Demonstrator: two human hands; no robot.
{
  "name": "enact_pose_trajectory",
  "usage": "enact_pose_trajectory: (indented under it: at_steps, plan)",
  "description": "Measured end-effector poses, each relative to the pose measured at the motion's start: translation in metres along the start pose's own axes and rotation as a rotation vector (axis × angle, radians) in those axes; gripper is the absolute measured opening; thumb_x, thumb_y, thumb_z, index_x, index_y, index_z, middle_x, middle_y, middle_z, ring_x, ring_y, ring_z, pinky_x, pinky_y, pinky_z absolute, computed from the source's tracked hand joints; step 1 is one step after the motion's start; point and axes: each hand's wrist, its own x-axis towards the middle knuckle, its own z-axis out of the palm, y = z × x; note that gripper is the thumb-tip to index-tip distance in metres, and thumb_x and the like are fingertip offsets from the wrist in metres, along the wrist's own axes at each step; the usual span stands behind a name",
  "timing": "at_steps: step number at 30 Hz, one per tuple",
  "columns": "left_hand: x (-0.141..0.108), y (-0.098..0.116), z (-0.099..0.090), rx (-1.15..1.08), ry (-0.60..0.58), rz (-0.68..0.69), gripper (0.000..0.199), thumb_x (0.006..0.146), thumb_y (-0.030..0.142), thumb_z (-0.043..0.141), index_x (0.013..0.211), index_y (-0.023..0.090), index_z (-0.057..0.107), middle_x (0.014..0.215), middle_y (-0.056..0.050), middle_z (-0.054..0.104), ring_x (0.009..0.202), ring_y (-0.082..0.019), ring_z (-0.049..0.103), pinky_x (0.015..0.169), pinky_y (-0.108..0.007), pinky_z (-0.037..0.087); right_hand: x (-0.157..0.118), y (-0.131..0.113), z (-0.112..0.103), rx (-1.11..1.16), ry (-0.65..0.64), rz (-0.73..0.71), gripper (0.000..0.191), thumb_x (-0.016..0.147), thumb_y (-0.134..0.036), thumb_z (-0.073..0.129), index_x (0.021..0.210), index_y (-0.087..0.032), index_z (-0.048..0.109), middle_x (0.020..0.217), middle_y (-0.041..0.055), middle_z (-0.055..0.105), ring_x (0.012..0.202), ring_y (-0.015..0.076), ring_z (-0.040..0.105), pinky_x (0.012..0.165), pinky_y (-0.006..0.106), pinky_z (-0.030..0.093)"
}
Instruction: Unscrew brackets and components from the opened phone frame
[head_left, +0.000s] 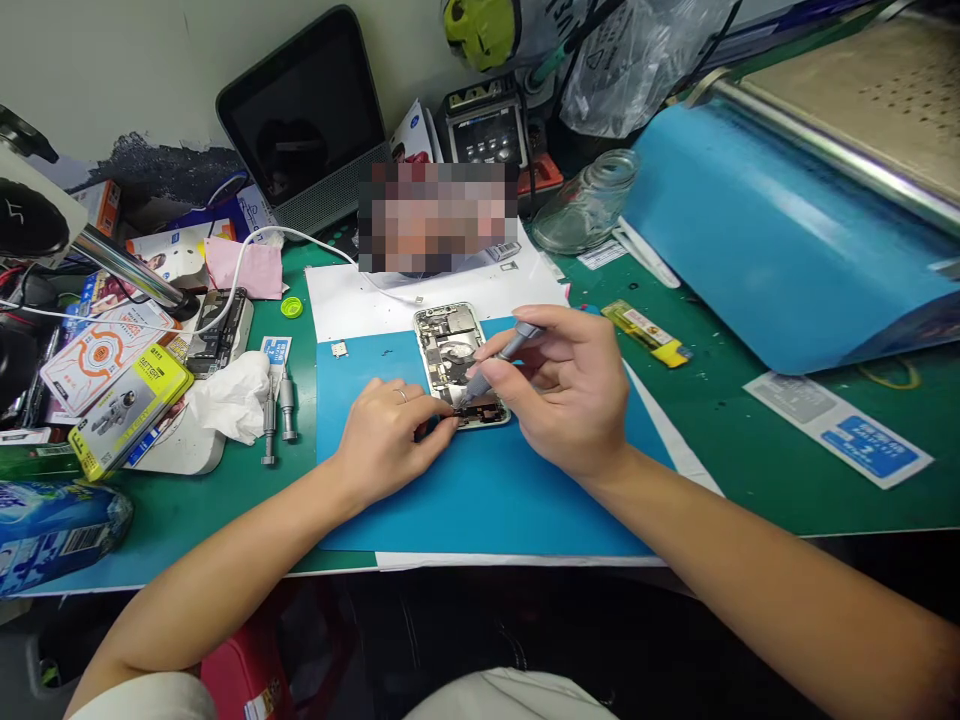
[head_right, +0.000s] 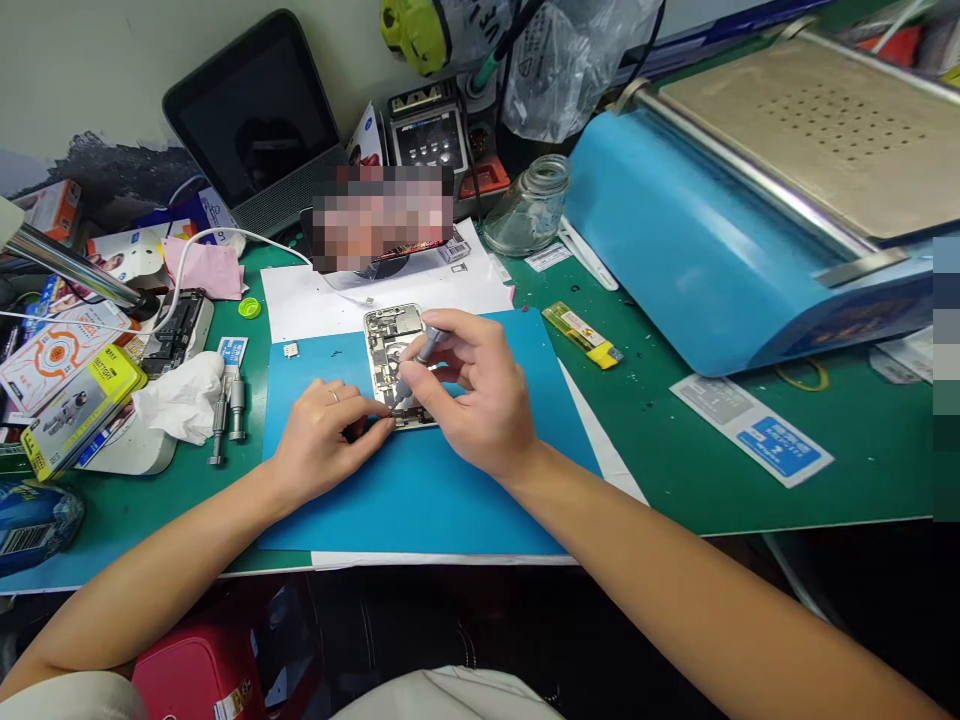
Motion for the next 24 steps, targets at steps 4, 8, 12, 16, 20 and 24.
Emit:
enact_pose_trajectory:
  at_steps: [4,8,12,16,20,24]
  plan:
    - [0.0006,0.0013,-0.0012,-0.024,0.027,-0.025,0.015,0.094,0.034,0.066,0.089,0.021,0.072,0.069,0.002,0.066,0.067,-0.015,0.058,0.067,-0.033,0.028,0.001,-0.0013,-0.0007,0.011,0.004,-0.001,0.042,0.087,-0.017,0.071,0.123,-0.032,0.055,0.093,-0.0014,0.071,0.073,0.0127,0.071,0.06,0.025,0.064]
    - [0.0004,0.0019,-0.002,-0.037,0.034,-0.036,0.012,0.093,0.031,0.065,0.089,0.021,0.071,0.07,0.002,0.066,0.067,-0.015,0.058,0.067,-0.033,0.029,0.0013,-0.0016,-0.0016,0.001,0.01,0.0,0.042,0.087,-0.018,0.071,0.123,-0.031,0.054,0.093,-0.0012,0.071,0.073,0.013,0.071,0.058,0.025,0.064]
    - [0.0,0.0012,-0.0018,-0.03,0.019,-0.024,0.014,0.094,0.032,0.064,0.088,0.022,0.071,0.07,0.002,0.067,0.069,-0.015,0.059,0.068,-0.033,0.029,0.0011,-0.0012,-0.0018,0.007,0.004,0.005,0.041,0.088,-0.018,0.071,0.123,-0.031,0.054,0.093,-0.0011,0.071,0.073,0.0137,0.071,0.058,0.026,0.064]
    - [0.0001,-0.0006,-0.001,-0.014,0.005,-0.002,0.016,0.096,0.035,0.063,0.089,0.022,0.071,0.072,0.001,0.068,0.07,-0.015,0.059,0.068,-0.034,0.029,0.0009,-0.0014,-0.0016,0.014,0.01,-0.003,0.041,0.087,-0.018,0.071,0.123,-0.032,0.055,0.094,-0.001,0.071,0.073,0.0133,0.071,0.059,0.026,0.063]
    - [0.0003,-0.002,-0.0001,0.006,-0.004,-0.012,0.017,0.098,0.035,0.062,0.09,0.023,0.071,0.071,0.002,0.068,0.07,-0.015,0.058,0.068,-0.034,0.029,0.001,-0.0019,-0.0021,0.011,0.015,0.001,0.04,0.087,-0.02,0.072,0.122,-0.032,0.055,0.093,-0.0008,0.071,0.074,0.014,0.071,0.06,0.026,0.064]
    - [0.0002,-0.0015,-0.0001,-0.003,0.0,-0.003,0.017,0.097,0.036,0.064,0.09,0.022,0.071,0.072,0.002,0.068,0.069,-0.015,0.058,0.068,-0.034,0.029,0.0011,-0.0021,-0.0028,0.012,0.013,0.004,0.041,0.087,-0.019,0.072,0.123,-0.032,0.055,0.094,-0.0009,0.071,0.073,0.0138,0.071,0.059,0.026,0.064]
